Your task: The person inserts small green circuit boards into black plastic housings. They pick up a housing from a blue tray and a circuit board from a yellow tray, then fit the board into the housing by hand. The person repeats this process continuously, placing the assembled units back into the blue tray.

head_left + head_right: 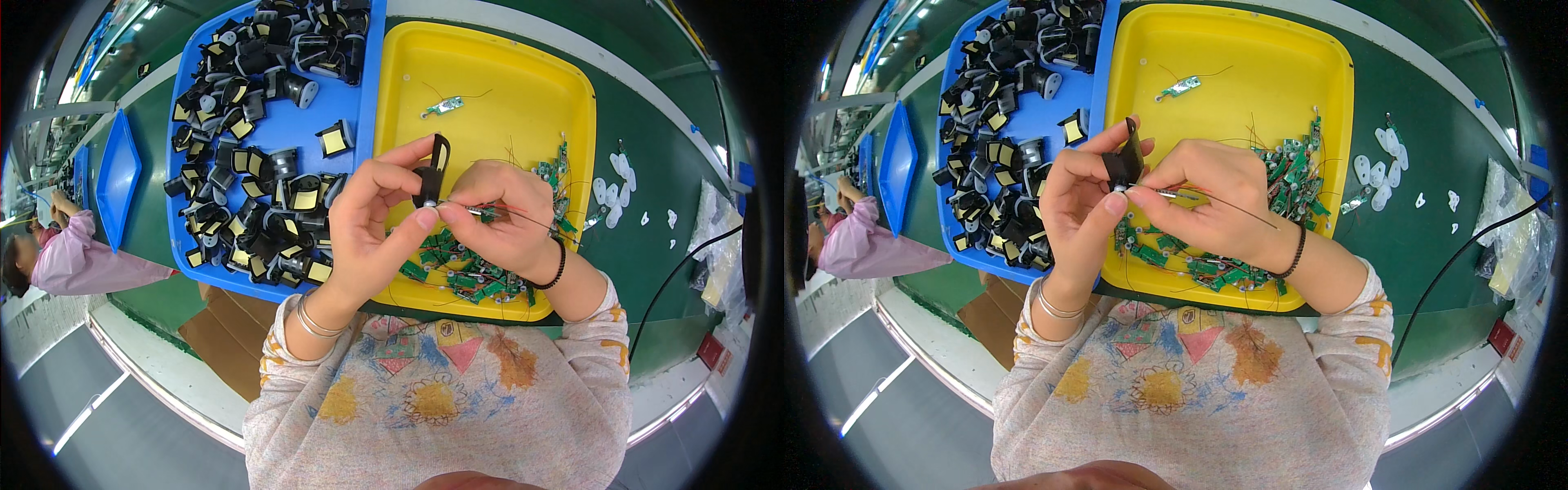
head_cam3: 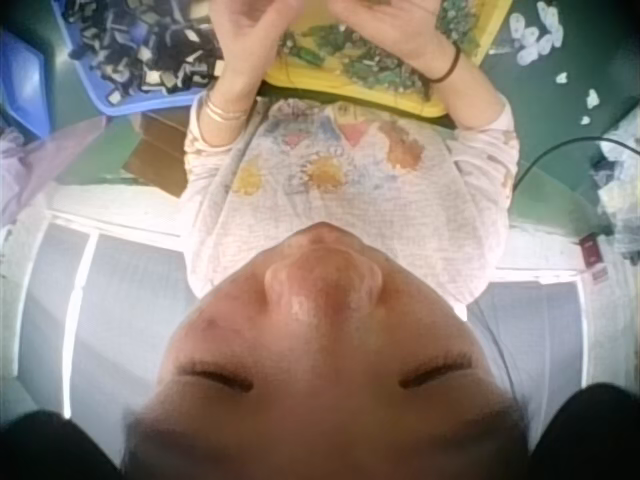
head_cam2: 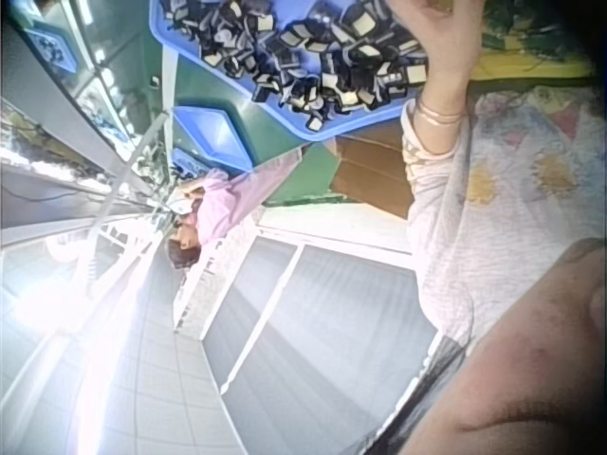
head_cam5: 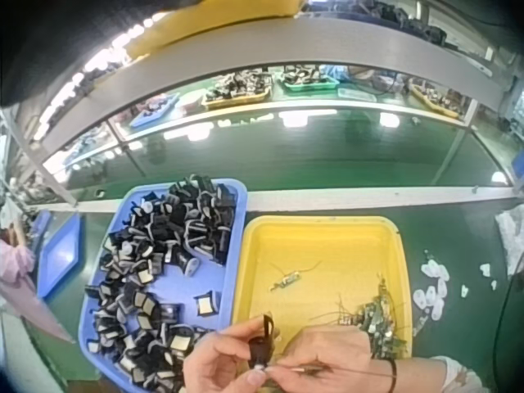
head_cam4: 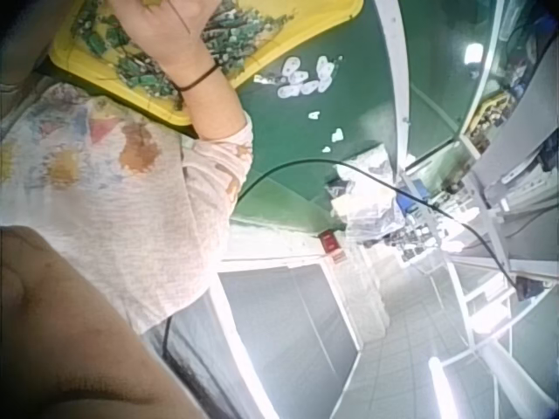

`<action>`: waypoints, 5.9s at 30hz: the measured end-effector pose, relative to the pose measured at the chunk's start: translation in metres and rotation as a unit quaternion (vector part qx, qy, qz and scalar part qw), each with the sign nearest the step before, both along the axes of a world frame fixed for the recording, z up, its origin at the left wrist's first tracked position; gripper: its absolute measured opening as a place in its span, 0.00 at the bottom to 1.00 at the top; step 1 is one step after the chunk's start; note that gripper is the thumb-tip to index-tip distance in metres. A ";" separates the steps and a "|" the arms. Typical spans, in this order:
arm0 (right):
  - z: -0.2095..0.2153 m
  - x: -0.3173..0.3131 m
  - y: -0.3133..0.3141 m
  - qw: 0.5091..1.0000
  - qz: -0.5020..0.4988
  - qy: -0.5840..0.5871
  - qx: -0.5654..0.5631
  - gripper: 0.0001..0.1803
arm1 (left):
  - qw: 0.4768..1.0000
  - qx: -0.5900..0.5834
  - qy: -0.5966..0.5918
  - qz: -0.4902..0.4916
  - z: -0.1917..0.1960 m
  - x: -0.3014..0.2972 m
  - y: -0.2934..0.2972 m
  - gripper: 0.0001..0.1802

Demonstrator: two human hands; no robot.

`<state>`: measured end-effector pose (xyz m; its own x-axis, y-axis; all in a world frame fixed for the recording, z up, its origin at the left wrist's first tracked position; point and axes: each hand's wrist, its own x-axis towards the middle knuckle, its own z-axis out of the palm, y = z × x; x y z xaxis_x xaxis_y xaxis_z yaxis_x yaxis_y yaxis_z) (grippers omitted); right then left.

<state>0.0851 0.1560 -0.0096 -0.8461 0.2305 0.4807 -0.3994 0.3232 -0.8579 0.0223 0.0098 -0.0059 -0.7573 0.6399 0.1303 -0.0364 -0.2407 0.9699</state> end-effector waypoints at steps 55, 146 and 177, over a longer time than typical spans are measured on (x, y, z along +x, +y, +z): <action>0.009 -0.008 0.016 0.987 0.124 -0.031 0.102 0.08 | 0.962 -0.062 0.241 0.110 -0.002 -0.016 -0.013 0.23; -0.019 -0.154 0.228 0.770 -0.204 -0.145 0.587 0.08 | 0.752 -0.462 0.422 0.207 -0.016 -0.065 -0.038 0.17; 0.020 -0.012 -0.010 0.937 0.162 -0.110 -0.288 0.11 | 0.997 0.033 -0.073 0.018 0.000 -0.014 -0.005 0.14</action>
<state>0.0733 0.1463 0.0101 -0.9806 0.1126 0.1605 -0.1891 -0.3270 -0.9259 0.0082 0.0047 -0.0056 -0.7931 0.6062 0.0589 -0.1655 -0.3076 0.9370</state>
